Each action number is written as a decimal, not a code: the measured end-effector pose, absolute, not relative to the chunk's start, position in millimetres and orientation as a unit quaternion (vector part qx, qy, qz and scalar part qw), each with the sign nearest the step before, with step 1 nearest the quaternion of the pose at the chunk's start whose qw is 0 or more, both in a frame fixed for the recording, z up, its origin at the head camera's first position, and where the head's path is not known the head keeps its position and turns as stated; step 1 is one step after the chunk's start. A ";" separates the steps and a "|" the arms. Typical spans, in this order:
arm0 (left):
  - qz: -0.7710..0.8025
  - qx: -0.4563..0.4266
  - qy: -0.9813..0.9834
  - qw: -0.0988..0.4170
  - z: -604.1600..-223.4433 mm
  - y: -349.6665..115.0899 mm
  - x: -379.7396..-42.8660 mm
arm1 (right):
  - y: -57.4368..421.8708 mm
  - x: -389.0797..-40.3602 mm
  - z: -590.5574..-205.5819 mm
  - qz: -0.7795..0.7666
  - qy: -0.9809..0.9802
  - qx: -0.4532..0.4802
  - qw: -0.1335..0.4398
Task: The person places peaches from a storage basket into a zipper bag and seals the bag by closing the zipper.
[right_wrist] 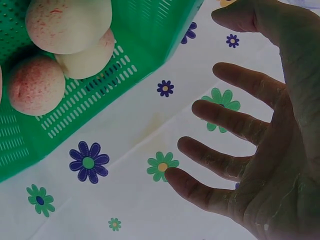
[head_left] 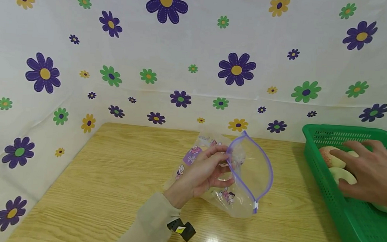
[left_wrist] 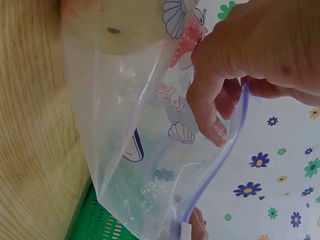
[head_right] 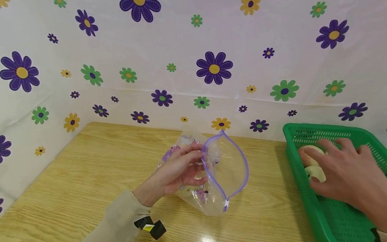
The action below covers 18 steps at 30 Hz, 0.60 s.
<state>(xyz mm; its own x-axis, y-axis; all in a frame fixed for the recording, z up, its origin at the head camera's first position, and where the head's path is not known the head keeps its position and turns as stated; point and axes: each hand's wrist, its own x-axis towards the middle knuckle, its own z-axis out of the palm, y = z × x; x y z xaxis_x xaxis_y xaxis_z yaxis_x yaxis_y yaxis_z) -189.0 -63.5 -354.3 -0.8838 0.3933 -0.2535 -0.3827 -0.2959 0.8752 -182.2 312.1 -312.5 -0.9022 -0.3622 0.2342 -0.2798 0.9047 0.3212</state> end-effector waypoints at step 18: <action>0.809 -0.002 0.535 0.244 -358.4 -62.0 -185.7 | 344.9 -185.1 -329.4 -0.129 -0.958 0.202 0.156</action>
<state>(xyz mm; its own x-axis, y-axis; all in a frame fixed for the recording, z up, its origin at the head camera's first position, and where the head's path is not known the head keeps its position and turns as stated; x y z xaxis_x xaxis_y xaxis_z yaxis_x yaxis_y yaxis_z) -185.7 -62.0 -358.4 -0.8810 0.3927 -0.2639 -0.3962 -0.3075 0.8651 -185.1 344.9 -329.4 -0.8698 -0.4272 0.2469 -0.3466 0.8851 0.3106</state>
